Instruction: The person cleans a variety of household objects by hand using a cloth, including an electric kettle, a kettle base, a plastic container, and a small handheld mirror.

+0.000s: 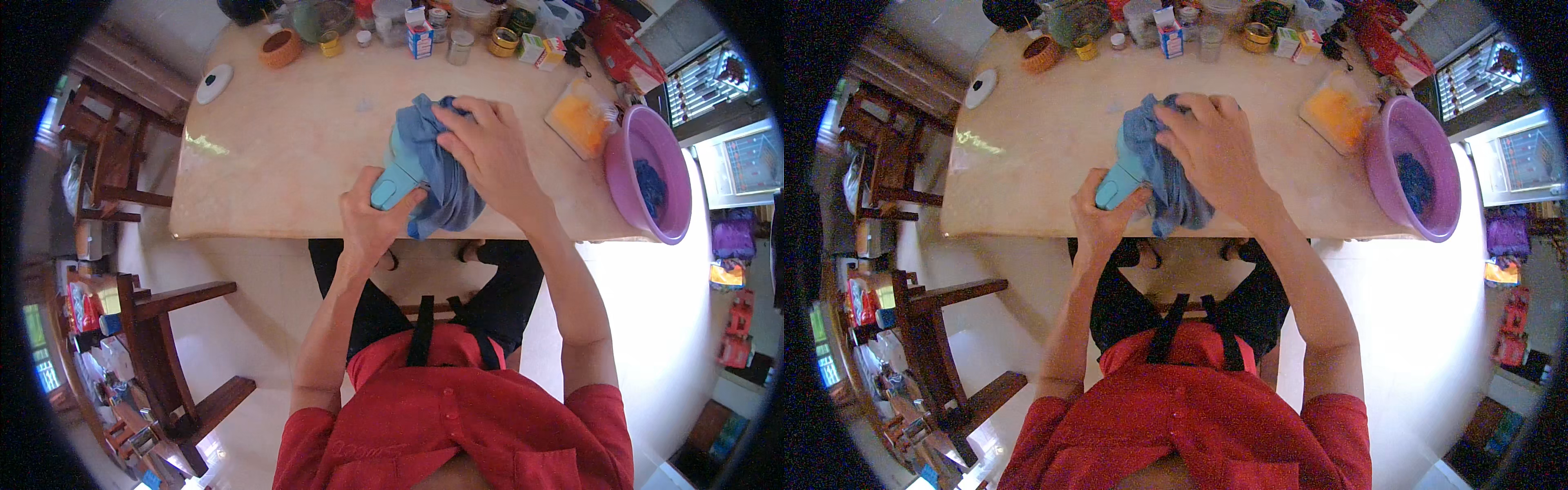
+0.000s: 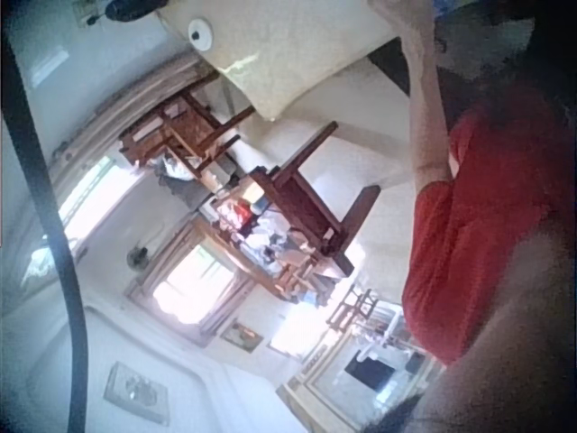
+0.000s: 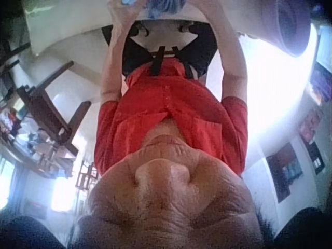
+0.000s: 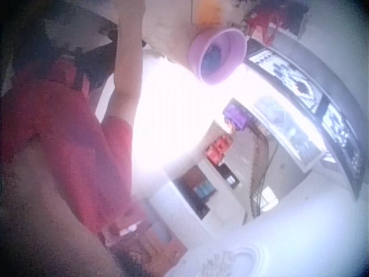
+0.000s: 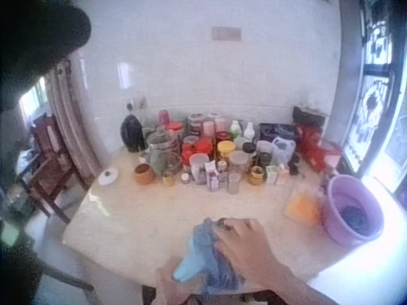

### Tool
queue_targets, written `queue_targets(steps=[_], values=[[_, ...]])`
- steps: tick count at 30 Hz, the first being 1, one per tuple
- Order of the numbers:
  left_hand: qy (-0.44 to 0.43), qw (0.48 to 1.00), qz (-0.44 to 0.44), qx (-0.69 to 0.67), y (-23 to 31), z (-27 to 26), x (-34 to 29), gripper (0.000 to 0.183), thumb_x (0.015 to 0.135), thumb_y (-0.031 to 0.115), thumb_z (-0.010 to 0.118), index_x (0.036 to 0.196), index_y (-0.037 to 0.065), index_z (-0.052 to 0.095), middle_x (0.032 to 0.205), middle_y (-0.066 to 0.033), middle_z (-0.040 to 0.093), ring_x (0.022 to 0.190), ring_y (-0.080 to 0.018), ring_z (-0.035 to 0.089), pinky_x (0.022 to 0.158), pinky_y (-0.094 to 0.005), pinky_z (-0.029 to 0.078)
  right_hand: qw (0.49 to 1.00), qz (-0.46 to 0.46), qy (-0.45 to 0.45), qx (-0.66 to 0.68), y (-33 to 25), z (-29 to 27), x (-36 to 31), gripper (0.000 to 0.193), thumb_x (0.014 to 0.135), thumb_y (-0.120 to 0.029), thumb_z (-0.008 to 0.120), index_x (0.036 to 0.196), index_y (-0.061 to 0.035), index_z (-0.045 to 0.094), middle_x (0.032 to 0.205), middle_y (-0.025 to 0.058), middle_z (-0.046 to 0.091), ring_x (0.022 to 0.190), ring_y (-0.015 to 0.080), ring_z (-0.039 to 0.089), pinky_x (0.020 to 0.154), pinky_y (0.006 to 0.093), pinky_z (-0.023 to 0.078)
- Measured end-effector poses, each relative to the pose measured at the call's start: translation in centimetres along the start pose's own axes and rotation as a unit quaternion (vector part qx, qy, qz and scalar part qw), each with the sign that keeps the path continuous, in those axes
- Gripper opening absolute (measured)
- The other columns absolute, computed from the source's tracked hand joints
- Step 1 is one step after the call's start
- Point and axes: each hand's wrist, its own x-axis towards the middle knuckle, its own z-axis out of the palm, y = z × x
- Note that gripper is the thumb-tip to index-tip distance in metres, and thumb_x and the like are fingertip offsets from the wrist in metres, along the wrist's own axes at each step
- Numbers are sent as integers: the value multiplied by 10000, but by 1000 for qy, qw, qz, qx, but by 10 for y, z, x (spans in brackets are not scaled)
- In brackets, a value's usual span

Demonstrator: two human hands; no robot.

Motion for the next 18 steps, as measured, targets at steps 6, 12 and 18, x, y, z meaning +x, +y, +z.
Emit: queue_targets(steps=[6,12,18], values=[[9,1000,13,-16,-5,5,4,318,661,144,766,815,-4,531,622,-110,594,556,-97,545,506,-263,450,988,74,-71,-115,15,20,47,275,832,-317,520,857,-80,656,910,136,584,874,312,519,742,435,430],[18,999,-30,-23,6,2,3,269,668,146,758,799,7,568,682,-64,615,660,-108,557,575,-273,450,976,142,-67,-151,-1,12,27,253,840,-274,524,906,-60,643,963,133,558,860,311,521,752,400,426],[22,1000,-8,-14,2,4,0,285,655,104,764,772,-9,530,601,-63,581,547,-74,515,484,-246,435,988,69,99,-99,-21,5,-34,250,745,-247,625,926,-75,616,1024,109,531,862,282,509,710,403,420]])
